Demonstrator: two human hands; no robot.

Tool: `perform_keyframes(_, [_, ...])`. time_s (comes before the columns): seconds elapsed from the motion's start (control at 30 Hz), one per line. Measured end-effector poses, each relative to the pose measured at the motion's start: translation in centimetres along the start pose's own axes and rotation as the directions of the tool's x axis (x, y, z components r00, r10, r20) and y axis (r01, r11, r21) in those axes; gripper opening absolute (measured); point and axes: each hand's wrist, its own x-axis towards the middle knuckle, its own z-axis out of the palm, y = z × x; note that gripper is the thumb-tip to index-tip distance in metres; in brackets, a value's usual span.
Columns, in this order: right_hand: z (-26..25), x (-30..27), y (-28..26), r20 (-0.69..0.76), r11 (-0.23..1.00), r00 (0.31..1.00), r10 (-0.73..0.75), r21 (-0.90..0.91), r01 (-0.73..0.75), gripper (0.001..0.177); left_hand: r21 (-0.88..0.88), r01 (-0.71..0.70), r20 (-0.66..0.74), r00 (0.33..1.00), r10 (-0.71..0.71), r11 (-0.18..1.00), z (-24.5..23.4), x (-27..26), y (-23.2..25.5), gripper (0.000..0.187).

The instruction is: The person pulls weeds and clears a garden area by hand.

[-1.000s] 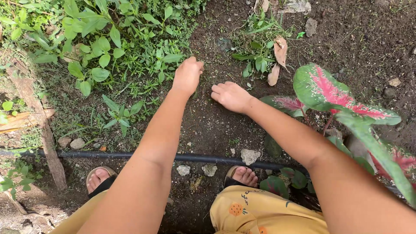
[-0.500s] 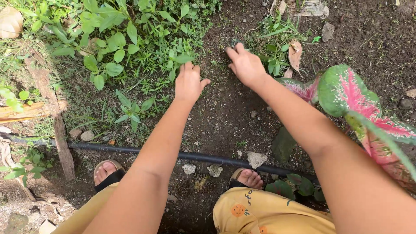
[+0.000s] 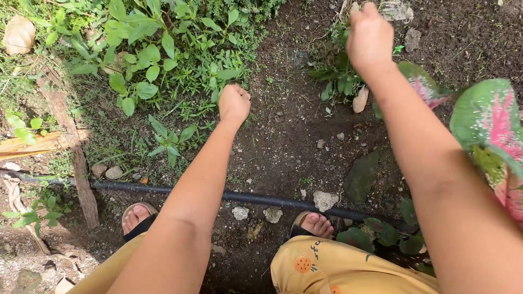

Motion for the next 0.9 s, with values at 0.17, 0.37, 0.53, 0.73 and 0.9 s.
perform_keyframes(0.17, [-4.5, -1.7, -0.2, -0.246, 0.988, 0.966, -0.086, -0.143, 0.052, 0.024, -0.102, 0.034, 0.034, 0.999, -0.031, 0.994, 1.6, -1.3, 3.5, 0.007])
perform_keyframes(0.37, [-3.3, -3.6, -8.5, 0.024, 0.953, 0.953, -0.303, -0.007, 0.303, 0.007, 0.16, -0.387, 0.064, 0.922, 0.382, 0.908, 0.8, -1.4, 8.4, 0.031])
perform_keyframes(0.53, [2.0, -4.6, -11.9, 0.157, 0.964, 0.96, -0.23, 0.169, 0.204, 0.024, 0.398, -0.579, 0.158, 0.808, 0.568, 0.712, 3.8, 1.3, 3.3, 0.018])
perform_keyframes(0.73, [6.5, -4.3, -12.5, 0.213, 0.928, 0.961, -0.176, 0.362, 0.089, 0.015, 0.231, -0.506, 0.113, 0.862, 0.494, 0.831, 0.4, 0.5, 3.2, 0.01])
perform_keyframes(0.9, [7.5, -1.7, -9.7, 0.248, 0.962, 0.94, -0.232, 0.203, 0.184, 0.017, -0.018, -0.489, -0.11, 0.868, 0.484, 0.872, -1.1, 0.9, 1.7, 0.014])
